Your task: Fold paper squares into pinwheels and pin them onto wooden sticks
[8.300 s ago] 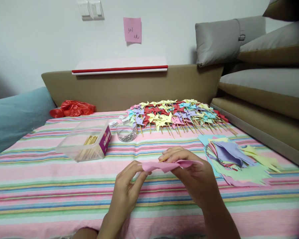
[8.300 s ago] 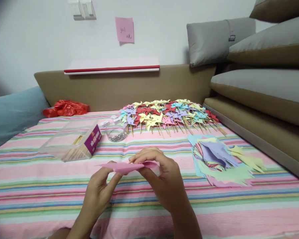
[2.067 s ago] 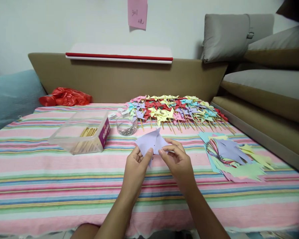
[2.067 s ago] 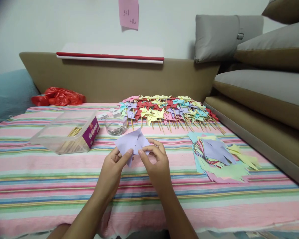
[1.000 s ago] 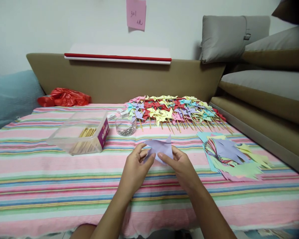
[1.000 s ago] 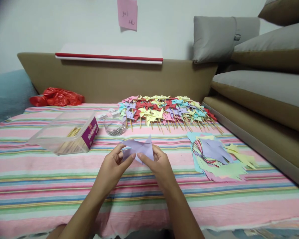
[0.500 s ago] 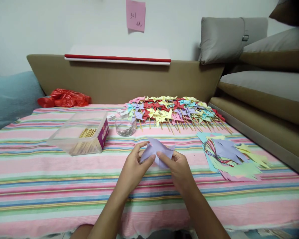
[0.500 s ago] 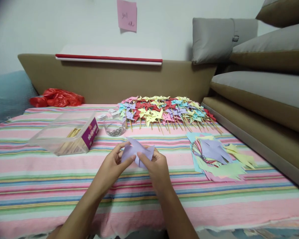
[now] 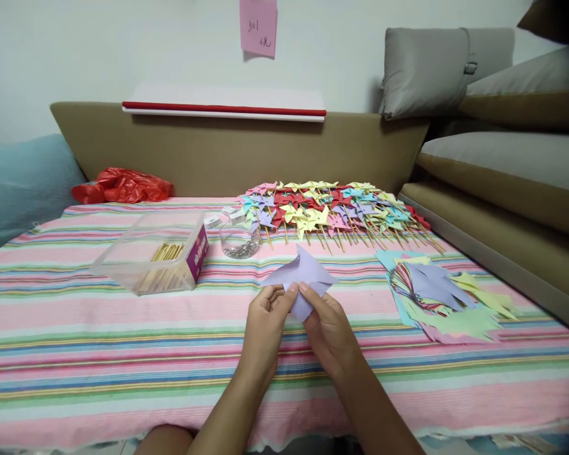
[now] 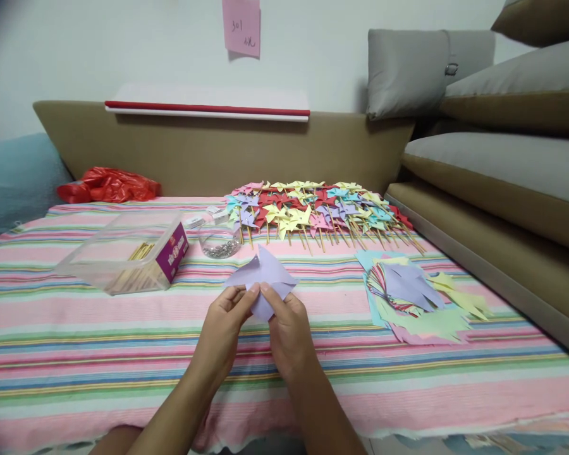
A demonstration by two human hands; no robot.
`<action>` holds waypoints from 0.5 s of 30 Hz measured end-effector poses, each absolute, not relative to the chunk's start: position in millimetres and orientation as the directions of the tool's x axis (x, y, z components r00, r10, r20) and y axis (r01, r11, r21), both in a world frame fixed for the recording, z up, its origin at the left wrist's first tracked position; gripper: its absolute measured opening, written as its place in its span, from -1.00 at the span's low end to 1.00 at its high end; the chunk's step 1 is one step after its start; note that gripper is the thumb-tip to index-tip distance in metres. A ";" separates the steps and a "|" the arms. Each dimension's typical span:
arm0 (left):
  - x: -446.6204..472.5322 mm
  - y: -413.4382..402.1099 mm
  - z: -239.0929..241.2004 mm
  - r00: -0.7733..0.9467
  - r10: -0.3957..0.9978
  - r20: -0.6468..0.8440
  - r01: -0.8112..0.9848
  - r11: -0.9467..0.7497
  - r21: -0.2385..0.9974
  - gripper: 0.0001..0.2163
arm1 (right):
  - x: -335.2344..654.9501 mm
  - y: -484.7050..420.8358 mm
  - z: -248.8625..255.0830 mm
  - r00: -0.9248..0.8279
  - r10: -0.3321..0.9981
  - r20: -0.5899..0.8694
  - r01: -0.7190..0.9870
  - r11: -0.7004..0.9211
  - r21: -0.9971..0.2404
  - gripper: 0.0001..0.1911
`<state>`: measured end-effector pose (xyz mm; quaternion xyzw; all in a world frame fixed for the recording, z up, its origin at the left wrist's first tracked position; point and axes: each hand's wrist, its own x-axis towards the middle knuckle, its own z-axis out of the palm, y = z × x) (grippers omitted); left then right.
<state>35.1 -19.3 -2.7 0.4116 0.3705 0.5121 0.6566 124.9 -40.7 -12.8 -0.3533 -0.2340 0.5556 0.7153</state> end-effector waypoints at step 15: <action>21.8 -4.9 -1.8 0.040 0.987 -0.158 -0.616 0.149 0.774 -0.65 | 133.1 -49.4 -21.2 0.216 0.854 0.473 0.349 0.385 -0.854 -0.79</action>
